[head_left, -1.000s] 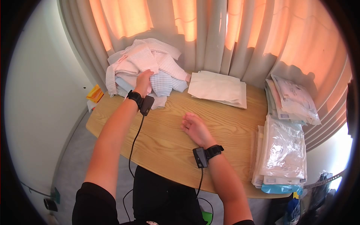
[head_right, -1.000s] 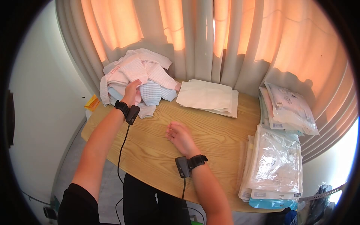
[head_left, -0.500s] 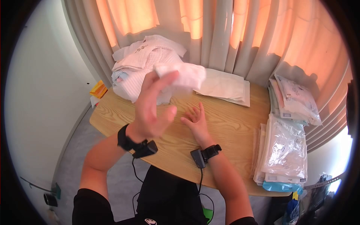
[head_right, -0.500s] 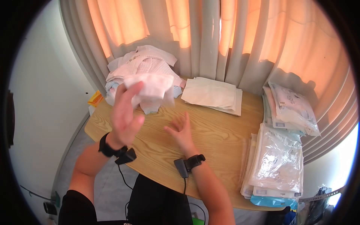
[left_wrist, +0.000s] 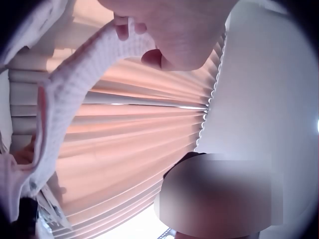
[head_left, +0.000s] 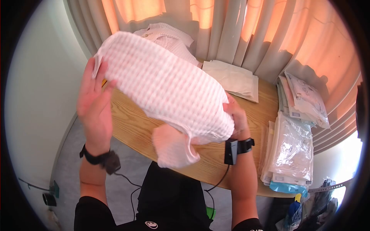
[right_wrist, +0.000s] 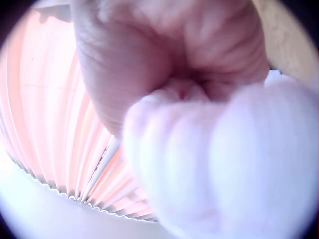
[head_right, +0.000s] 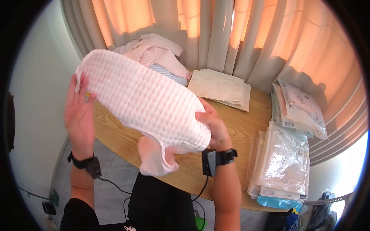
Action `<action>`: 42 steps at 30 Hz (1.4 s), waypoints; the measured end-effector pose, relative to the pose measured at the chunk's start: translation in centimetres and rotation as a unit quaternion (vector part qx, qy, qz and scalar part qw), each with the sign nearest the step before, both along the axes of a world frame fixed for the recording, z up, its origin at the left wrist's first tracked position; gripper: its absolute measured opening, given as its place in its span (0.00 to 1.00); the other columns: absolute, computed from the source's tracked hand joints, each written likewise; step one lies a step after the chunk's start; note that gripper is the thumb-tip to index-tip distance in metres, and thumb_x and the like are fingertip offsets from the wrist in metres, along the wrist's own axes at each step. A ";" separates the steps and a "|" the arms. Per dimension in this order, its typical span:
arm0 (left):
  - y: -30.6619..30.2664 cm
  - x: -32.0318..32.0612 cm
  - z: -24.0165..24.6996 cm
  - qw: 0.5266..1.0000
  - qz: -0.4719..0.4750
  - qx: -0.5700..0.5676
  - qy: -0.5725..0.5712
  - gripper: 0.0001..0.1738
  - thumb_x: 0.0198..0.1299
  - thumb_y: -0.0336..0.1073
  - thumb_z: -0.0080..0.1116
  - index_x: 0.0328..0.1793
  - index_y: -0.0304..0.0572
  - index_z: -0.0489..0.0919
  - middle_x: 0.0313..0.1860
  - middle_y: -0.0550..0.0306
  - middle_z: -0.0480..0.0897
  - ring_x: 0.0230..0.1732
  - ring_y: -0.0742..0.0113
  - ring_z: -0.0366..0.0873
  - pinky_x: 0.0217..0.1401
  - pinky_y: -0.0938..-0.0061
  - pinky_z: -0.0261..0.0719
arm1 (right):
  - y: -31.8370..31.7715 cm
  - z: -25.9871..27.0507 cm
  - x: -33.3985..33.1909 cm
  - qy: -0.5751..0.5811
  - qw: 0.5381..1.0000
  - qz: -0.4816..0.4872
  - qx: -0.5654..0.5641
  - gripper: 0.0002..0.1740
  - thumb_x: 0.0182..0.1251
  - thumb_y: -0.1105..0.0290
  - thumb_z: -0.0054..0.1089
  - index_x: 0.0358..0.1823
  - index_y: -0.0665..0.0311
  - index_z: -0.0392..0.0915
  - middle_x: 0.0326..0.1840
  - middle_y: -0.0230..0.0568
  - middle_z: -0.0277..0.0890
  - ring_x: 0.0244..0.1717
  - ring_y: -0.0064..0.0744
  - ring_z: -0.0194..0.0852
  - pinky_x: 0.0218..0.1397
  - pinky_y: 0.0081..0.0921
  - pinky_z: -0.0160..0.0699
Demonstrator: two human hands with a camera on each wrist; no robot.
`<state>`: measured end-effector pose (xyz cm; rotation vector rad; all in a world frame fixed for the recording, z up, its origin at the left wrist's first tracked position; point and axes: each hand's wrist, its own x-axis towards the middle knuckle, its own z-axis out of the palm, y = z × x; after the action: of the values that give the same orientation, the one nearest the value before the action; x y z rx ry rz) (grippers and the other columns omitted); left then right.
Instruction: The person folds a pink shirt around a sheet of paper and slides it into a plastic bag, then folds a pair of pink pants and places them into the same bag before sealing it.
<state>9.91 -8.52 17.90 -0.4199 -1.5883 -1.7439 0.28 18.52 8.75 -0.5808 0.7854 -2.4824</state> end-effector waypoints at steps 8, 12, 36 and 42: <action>-4.0 3.2 -5.3 0.958 -0.086 0.258 -0.092 0.42 0.53 0.28 0.48 0.75 0.24 0.48 0.74 0.41 0.54 0.76 0.57 0.51 0.71 0.66 0.59 | -4.9 -3.5 -8.0 -0.089 0.973 -0.084 0.195 0.24 0.60 0.75 0.61 0.58 0.71 0.67 0.50 0.42 0.77 0.48 0.29 0.77 0.52 0.24 0.77; -5.5 2.0 -8.5 0.886 -0.142 0.408 -0.169 0.40 0.54 0.28 0.49 0.74 0.23 0.49 0.72 0.43 0.58 0.73 0.58 0.56 0.70 0.67 0.63 | -7.1 -6.3 -8.3 -0.051 0.949 -0.136 0.281 0.30 0.56 0.72 0.67 0.60 0.70 0.67 0.55 0.45 0.73 0.53 0.32 0.73 0.58 0.27 0.72; 6.5 4.5 -13.7 0.790 -0.030 -0.604 -0.101 0.31 0.43 0.30 0.67 0.59 0.46 0.75 0.64 0.51 0.71 0.66 0.46 0.65 0.68 0.55 0.63 | -5.6 -8.6 -8.2 0.247 0.824 -0.027 0.509 0.26 0.56 0.68 0.68 0.56 0.65 0.74 0.49 0.36 0.75 0.47 0.26 0.72 0.52 0.25 0.73; 6.2 3.0 -15.5 0.831 0.033 -0.555 0.007 0.21 0.39 0.27 0.67 0.45 0.44 0.81 0.46 0.57 0.78 0.46 0.59 0.74 0.47 0.66 0.74 | -5.6 -7.7 -7.6 0.270 0.801 -0.038 0.533 0.36 0.50 0.68 0.71 0.63 0.64 0.67 0.49 0.41 0.74 0.47 0.31 0.72 0.52 0.27 0.73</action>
<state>12.91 -2.32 2.39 -0.8827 -2.4446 -0.5677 -7.29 12.90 1.09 -0.7808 2.1995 -1.4730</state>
